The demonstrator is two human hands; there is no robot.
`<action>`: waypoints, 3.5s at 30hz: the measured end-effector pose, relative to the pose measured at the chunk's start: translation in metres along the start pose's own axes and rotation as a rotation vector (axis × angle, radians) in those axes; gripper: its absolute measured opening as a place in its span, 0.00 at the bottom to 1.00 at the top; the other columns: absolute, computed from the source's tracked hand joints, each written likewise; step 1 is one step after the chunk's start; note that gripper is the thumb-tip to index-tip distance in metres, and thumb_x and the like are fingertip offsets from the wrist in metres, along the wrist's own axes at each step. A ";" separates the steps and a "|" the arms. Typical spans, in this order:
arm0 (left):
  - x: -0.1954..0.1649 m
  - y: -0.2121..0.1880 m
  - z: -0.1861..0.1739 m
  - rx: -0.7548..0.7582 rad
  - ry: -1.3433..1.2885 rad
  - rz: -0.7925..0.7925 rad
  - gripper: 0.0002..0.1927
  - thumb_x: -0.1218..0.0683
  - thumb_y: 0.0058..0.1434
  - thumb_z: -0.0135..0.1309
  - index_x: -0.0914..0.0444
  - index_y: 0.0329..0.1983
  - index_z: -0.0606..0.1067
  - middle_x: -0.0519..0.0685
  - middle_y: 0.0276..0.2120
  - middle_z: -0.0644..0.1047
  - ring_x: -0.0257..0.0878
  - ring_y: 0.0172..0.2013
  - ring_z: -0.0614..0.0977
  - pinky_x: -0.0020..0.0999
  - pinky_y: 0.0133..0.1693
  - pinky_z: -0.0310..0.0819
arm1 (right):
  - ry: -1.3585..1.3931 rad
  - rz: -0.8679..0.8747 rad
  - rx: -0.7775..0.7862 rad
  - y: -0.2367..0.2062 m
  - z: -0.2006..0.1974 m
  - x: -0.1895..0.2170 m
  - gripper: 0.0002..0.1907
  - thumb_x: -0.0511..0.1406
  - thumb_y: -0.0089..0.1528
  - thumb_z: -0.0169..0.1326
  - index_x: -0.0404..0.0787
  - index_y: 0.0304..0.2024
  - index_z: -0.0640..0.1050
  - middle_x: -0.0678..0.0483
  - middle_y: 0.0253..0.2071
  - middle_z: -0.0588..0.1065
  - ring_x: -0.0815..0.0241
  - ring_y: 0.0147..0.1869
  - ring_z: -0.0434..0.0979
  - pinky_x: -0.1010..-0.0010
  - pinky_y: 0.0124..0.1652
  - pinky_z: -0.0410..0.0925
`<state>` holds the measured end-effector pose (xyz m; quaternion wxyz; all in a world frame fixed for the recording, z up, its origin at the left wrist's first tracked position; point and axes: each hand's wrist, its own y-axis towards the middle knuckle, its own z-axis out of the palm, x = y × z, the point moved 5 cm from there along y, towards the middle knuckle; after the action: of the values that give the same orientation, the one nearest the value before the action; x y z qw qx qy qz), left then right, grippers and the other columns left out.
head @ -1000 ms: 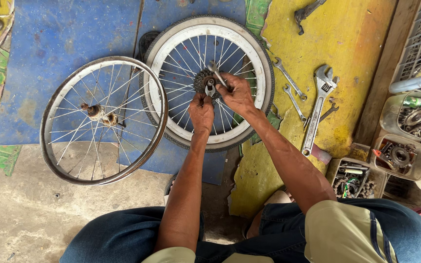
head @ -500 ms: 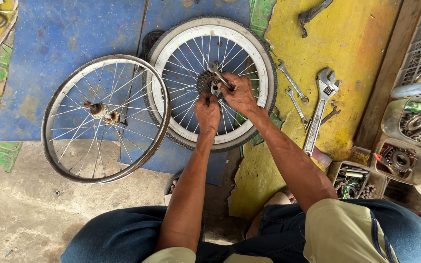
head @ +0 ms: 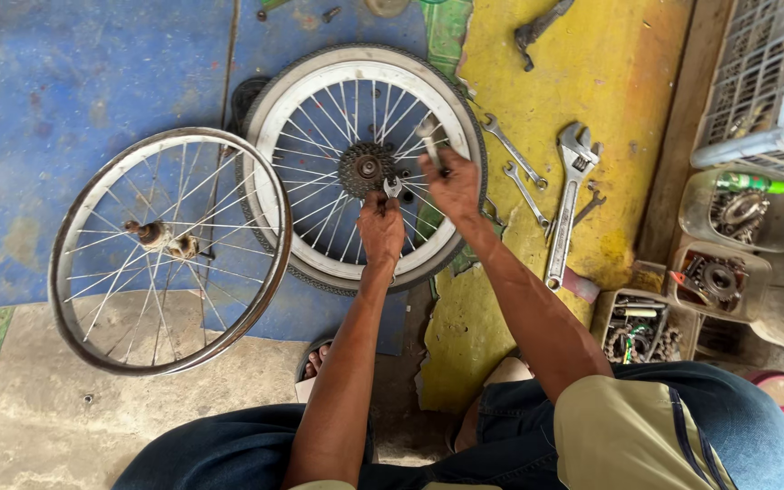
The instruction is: The person uses a wrench to loosen and remove the axle nut from a bicycle wheel, then removes the axle and a washer. The person places the wheel flat on the workbench and continues to adjust the hub and freewheel using wrenches.
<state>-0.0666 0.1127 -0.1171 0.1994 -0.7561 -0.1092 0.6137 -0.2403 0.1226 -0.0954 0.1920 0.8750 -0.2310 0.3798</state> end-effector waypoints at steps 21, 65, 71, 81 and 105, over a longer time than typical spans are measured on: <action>-0.007 -0.005 -0.034 -0.314 0.055 0.175 0.12 0.54 0.61 0.46 0.68 0.31 0.74 0.59 0.23 0.78 0.52 0.26 0.78 0.47 0.38 0.70 | 0.087 -0.078 0.392 -0.001 0.040 0.054 0.21 0.31 0.60 0.61 0.37 0.56 0.79 0.45 0.36 0.82 0.61 0.29 0.80 0.72 0.32 0.72; -0.025 0.009 -0.034 -0.197 0.080 0.224 0.10 0.56 0.57 0.48 0.68 0.27 0.75 0.58 0.20 0.78 0.46 0.20 0.78 0.47 0.31 0.73 | 0.062 -0.132 0.549 0.017 0.036 0.044 0.16 0.28 0.56 0.60 0.38 0.48 0.81 0.50 0.35 0.81 0.62 0.35 0.82 0.70 0.38 0.75; -0.021 0.014 -0.032 -0.197 0.069 0.203 0.11 0.56 0.58 0.48 0.69 0.27 0.76 0.57 0.19 0.77 0.42 0.19 0.77 0.44 0.28 0.71 | 0.038 -0.090 0.565 0.016 0.035 0.044 0.14 0.29 0.57 0.61 0.40 0.47 0.82 0.52 0.29 0.79 0.64 0.30 0.77 0.69 0.34 0.72; -0.014 0.034 -0.029 -0.016 -0.117 0.321 0.11 0.61 0.64 0.51 0.66 0.49 0.73 0.47 0.29 0.80 0.32 0.25 0.79 0.32 0.27 0.73 | 0.052 -0.149 0.541 0.019 0.028 0.052 0.14 0.29 0.58 0.59 0.39 0.47 0.82 0.51 0.30 0.81 0.65 0.30 0.79 0.70 0.33 0.72; -0.013 0.035 -0.021 0.207 -0.055 0.258 0.28 0.62 0.64 0.58 0.60 0.68 0.70 0.50 0.28 0.79 0.31 0.24 0.72 0.29 0.26 0.65 | 0.015 0.016 0.473 0.002 0.011 0.042 0.10 0.37 0.68 0.57 0.35 0.43 0.80 0.48 0.27 0.78 0.59 0.25 0.74 0.65 0.28 0.67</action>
<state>-0.0516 0.0723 -0.1177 0.1927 -0.7221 0.0472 0.6627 -0.2094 0.1048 -0.0712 -0.0197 0.8909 -0.1413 0.4313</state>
